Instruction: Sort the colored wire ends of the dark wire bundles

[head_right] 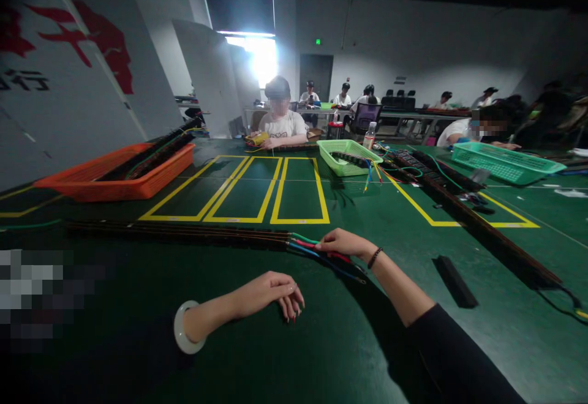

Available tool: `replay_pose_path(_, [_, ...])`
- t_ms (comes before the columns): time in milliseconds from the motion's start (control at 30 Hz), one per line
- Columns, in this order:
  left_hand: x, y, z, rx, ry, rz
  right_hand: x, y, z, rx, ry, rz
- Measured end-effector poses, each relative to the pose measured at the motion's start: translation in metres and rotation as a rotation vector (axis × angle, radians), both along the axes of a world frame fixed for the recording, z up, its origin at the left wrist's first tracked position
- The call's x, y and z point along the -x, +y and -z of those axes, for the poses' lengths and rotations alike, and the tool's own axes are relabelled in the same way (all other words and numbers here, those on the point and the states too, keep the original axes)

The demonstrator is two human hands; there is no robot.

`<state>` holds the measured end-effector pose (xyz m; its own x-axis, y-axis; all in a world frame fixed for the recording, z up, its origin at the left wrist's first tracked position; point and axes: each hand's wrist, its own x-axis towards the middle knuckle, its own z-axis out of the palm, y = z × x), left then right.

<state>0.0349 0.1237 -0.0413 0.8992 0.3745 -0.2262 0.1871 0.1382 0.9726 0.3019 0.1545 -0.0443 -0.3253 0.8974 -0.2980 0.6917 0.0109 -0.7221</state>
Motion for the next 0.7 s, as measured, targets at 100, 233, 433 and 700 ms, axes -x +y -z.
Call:
replay_pose_path(100, [-0.001, 0.004, 0.0, 0.122, -0.019, -0.016, 0.0, 0.007, -0.006, 0.058, -0.05, -0.12])
replay_pose_path(233, [-0.004, 0.01, 0.001, 0.215, -0.012, -0.039, 0.001, 0.017, -0.006, 0.051, -0.064, -0.256])
replay_pose_path(433, [-0.013, 0.018, 0.002, 0.32, 0.023, -0.078, -0.003, 0.021, -0.001, -0.015, -0.002, -0.311])
replay_pose_path(700, [-0.028, 0.02, 0.002, 0.387, 0.036, -0.095, 0.0, 0.017, 0.0, -0.121, -0.064, -0.266])
